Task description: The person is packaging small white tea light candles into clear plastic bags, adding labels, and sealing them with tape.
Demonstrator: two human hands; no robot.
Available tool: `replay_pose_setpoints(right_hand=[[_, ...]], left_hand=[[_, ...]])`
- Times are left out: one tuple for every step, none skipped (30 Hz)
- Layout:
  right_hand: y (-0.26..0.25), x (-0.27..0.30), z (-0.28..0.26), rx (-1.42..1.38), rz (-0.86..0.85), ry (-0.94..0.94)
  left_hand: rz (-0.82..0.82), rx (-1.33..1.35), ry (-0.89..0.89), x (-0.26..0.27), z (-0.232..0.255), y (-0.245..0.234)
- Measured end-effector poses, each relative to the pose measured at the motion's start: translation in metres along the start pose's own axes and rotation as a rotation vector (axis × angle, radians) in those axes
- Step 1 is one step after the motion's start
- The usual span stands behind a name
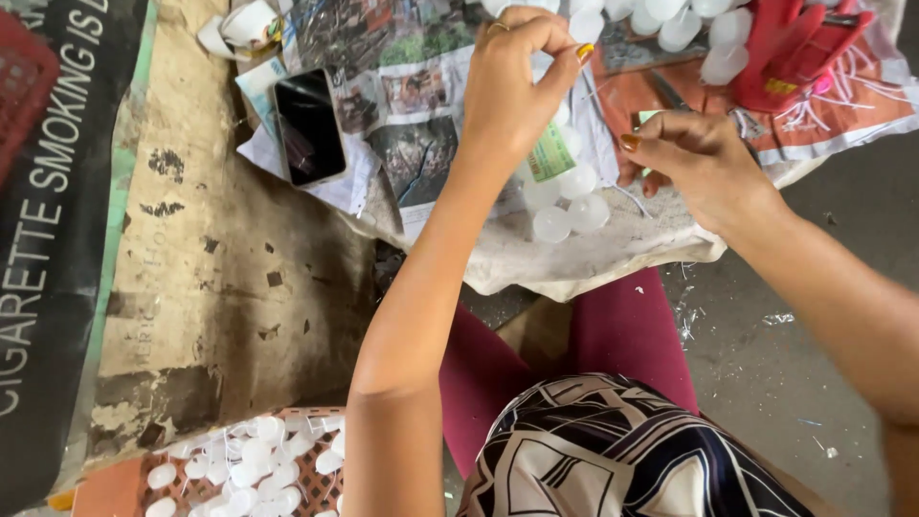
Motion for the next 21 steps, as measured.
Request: replay_pose_setpoints(right_hand=[[0.002,-0.002,0.011,-0.041,0.07,0.203],[0.005,-0.003,0.021,-0.08,0.142,0.405],[0.01,-0.008,0.023,-0.076,0.14,0.411],[0.013,-0.011,0.028,-0.06,0.175,0.518],[0.016,-0.014,0.034,-0.046,0.21,0.625],[0.017,-0.018,0.035,-0.043,0.208,0.63],[0.016,-0.022,0.037,-0.008,0.249,0.664],[0.015,-0.027,0.038,0.026,0.29,0.697],[0.014,-0.029,0.039,0.028,0.291,0.7],[0.014,-0.03,0.041,0.066,0.269,0.744],[0.013,-0.03,0.044,0.104,0.247,0.79],[0.014,-0.031,0.045,0.106,0.25,0.794],[0.015,-0.032,0.047,0.123,0.254,0.824],[0.015,-0.032,0.048,0.141,0.258,0.854],[0.017,-0.034,0.047,0.141,0.261,0.856],[0.019,-0.035,0.046,0.153,0.259,0.859],[0.021,-0.035,0.045,0.165,0.256,0.864],[0.021,-0.036,0.046,0.164,0.257,0.867],[0.021,-0.036,0.047,0.176,0.254,0.873],[0.021,-0.037,0.047,0.187,0.251,0.879],[0.021,-0.038,0.047,0.186,0.251,0.878]], left_hand=[[-0.057,0.015,-0.054,0.004,-0.026,0.016],[-0.114,0.031,-0.107,0.009,-0.053,0.032],[-0.113,0.034,-0.113,0.013,-0.063,0.041],[-0.141,-0.012,-0.164,0.017,-0.075,0.05],[-0.171,-0.059,-0.214,0.022,-0.087,0.059],[-0.171,-0.058,-0.22,0.025,-0.088,0.06],[-0.145,-0.098,-0.229,0.026,-0.09,0.059],[-0.12,-0.139,-0.237,0.027,-0.091,0.059],[-0.121,-0.136,-0.239,0.029,-0.093,0.06],[-0.156,-0.187,-0.27,0.032,-0.096,0.063],[-0.193,-0.236,-0.301,0.035,-0.098,0.067],[-0.195,-0.232,-0.303,0.037,-0.097,0.067],[-0.209,-0.261,-0.299,0.039,-0.097,0.068],[-0.222,-0.29,-0.294,0.04,-0.096,0.069],[-0.224,-0.287,-0.293,0.04,-0.096,0.067],[-0.203,-0.29,-0.282,0.04,-0.094,0.064],[-0.184,-0.295,-0.272,0.041,-0.093,0.061],[-0.187,-0.294,-0.273,0.042,-0.094,0.062],[-0.19,-0.307,-0.26,0.042,-0.096,0.063],[-0.193,-0.32,-0.246,0.042,-0.097,0.063],[-0.193,-0.32,-0.245,0.043,-0.098,0.065]])
Point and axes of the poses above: each hand's wrist, its own x-axis away from the middle knuckle, its own y-axis out of the palm, z = x × y, the point moved 4 cm from there along -x, towards the middle knuckle, and after that the axes turned 12 degrees about -x, right-handed, at the moved point
